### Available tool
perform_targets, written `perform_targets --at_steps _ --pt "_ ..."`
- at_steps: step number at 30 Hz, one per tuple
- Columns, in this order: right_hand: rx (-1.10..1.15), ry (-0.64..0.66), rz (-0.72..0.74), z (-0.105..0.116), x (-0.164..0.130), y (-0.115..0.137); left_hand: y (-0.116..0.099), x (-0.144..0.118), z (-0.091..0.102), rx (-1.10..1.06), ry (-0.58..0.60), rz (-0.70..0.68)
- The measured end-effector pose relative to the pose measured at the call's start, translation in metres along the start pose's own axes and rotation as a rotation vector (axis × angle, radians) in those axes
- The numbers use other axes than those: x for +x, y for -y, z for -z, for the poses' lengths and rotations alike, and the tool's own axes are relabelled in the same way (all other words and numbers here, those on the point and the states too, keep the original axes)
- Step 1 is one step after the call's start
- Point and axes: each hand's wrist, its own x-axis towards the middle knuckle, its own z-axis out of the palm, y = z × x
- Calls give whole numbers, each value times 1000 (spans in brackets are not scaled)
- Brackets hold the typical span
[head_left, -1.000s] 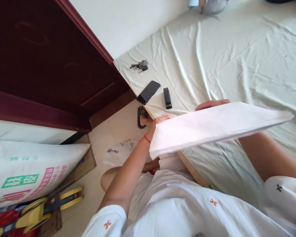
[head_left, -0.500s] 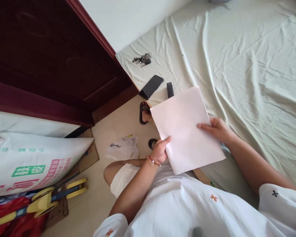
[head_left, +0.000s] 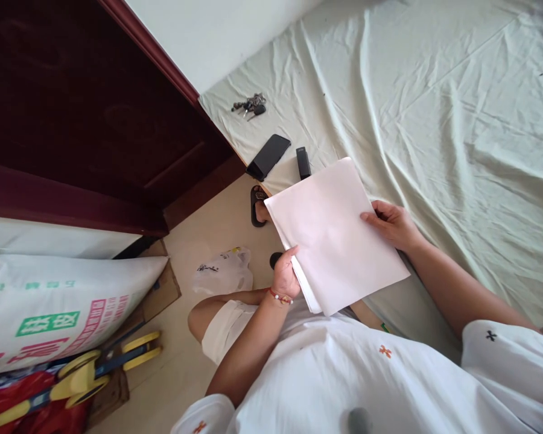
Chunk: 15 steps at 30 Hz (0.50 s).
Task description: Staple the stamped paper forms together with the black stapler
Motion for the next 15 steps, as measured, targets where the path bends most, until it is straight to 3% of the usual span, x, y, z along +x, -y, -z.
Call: perform_targets --at_steps 3,7,10,15 --pt "-198 -49 86 -1 -1 2 -2 4 5 -24 -27 30" --pt "-377 -244 221 -2 -1 6 1 9 8 -13 -72 -70" --pt "-271 -297 136 0 1 5 2 10 8 16 -96 -137" --pt "-83 -196 -36 7 3 4 2 8 5 42 -97 -125"
